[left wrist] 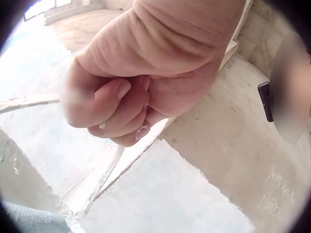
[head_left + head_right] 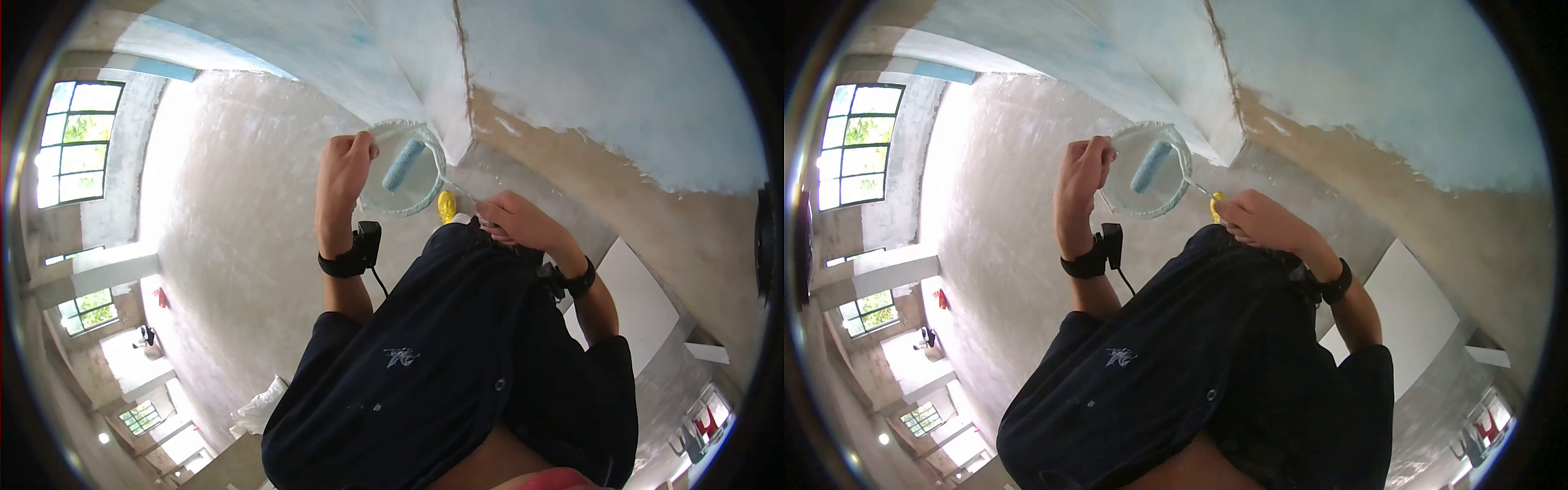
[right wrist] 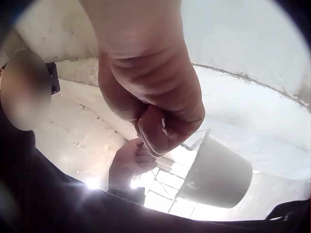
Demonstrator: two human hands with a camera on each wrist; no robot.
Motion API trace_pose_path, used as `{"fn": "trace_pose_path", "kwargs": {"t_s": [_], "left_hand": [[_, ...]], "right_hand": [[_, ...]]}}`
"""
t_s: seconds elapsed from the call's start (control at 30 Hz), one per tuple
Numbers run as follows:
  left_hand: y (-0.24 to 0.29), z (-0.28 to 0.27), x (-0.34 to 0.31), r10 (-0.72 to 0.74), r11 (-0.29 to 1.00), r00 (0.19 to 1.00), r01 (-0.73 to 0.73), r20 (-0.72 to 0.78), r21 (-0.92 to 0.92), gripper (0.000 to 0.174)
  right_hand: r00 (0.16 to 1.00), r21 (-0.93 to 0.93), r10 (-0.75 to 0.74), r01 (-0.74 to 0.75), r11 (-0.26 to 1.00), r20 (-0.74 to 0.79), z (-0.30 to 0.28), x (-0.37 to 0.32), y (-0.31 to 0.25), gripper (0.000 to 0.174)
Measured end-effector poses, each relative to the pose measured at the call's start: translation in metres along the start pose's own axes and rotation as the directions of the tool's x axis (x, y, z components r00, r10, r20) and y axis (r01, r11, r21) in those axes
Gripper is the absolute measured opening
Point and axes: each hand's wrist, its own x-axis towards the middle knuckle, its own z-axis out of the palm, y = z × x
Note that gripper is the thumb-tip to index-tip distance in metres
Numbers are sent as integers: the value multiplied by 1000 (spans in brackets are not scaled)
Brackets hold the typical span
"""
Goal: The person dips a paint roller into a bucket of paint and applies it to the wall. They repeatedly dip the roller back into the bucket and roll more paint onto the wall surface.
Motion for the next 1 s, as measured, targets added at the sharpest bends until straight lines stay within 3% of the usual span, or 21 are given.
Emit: {"fn": "trace_pose_path", "kwargs": {"t_s": [0.07, 0.1, 0.17, 0.2, 0.27, 0.3, 0.37, 0.4, 0.47, 0.5, 0.57, 0.8, 1.0], "left_hand": [[3, 0, 0, 0, 1000, 1000, 0, -4, 4, 29], [5, -1, -1, -6, 1000, 1000, 6, 6, 11, 29], [6, -2, 0, -11, 1000, 1000, 11, 16, 14, 29], [6, -1, 2, 0, 1000, 1000, 0, 11, 6, 29], [8, -3, 2, 12, 1000, 1000, -12, 7, -4, 29], [8, -4, 3, 17, 1000, 1000, -16, 14, -10, 29], [10, -5, 5, 25, 1000, 1000, -24, 20, -18, 29], [12, -5, 5, 19, 999, 999, -18, 26, -48, 28], [18, -7, 3, 20, 997, 999, -17, 35, -77, 28], [19, -7, 3, 22, 997, 999, -19, 48, -70, 28], [21, -7, 5, 26, 998, 998, -22, 61, -65, 29], [27, -7, 4, 38, 996, 996, -32, 76, -80, 29], [25, -7, 8, 36, 995, 995, -27, 91, -92, 29]], "right_hand": [[985, -218, -161, 144, 965, -64, -1, -8, 4, 34], [985, -222, -163, 145, 964, -65, -1, -10, 7, 34], [871, -617, -472, 299, 728, -134, 1, -13, 13, 28], [871, -620, -472, 298, 726, -134, 0, -15, 16, 28], [833, -876, -543, 180, 448, -106, 2, -20, 18, 23], [833, -877, -543, 179, 446, -106, 1, -21, 21, 23], [821, -973, -571, 107, 205, -30, -5, -20, 30, 23], [819, -973, -572, 105, 204, -31, -8, -20, 35, 23], [763, -995, -640, 39, -93, 90, -11, -21, 43, 24], [762, -995, -642, 35, -94, 87, -12, -21, 45, 24], [742, -972, -653, -10, -234, 150, -15, -22, 48, 25], [704, -968, -696, -49, -247, 142, -20, -30, 53, 22], [674, -995, -738, -41, -94, 42, -20, -36, 49, 21]]}}
